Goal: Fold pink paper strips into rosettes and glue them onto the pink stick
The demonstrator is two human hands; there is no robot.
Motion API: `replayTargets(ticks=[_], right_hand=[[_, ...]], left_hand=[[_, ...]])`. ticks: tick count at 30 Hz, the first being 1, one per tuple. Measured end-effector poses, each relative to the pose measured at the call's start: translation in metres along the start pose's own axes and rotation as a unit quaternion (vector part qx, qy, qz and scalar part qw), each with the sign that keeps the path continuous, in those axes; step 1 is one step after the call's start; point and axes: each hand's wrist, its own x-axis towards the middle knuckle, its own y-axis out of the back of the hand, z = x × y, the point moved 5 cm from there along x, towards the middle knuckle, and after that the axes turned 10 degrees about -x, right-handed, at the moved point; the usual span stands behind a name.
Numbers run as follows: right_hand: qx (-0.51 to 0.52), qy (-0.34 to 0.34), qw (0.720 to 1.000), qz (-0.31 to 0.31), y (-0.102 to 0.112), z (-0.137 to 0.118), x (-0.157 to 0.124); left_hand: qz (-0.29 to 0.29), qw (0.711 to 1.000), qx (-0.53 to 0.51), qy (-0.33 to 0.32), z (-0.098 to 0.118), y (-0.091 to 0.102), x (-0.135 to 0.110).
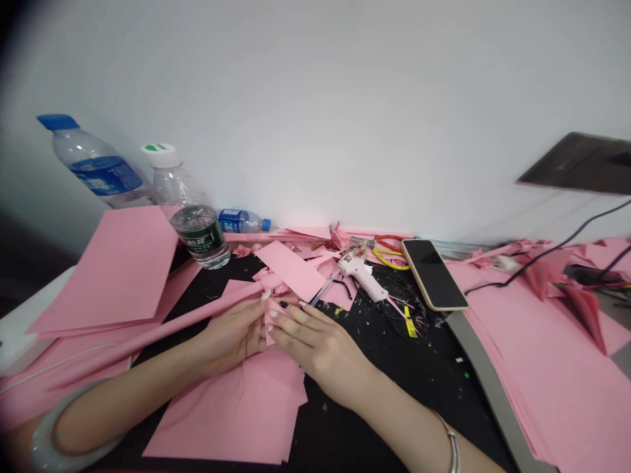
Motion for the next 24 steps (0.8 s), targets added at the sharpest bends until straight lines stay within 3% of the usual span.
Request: replayTargets(ticks=[7, 14, 24], right_hand=[[-0.003, 0.002, 1.000, -0.008, -0.0009, -0.0017, 0.0003], [-0.008, 0.000, 1.000, -0.009, -0.0013, -0.0012, -0.0005], [-0.008, 0.001, 1.000, -0.012, -0.0010, -0.0015, -0.0007]], left_hand=[[-0.007, 1.000, -0.013, -0.002, -0.0003, -0.0006, 0.0009], [0.030, 1.000, -0.010, 0.000, -0.0005, 0.0010, -0.0004], [0.003, 1.000, -0.007, -0.008, -0.0001, -0.0002, 0.0003]])
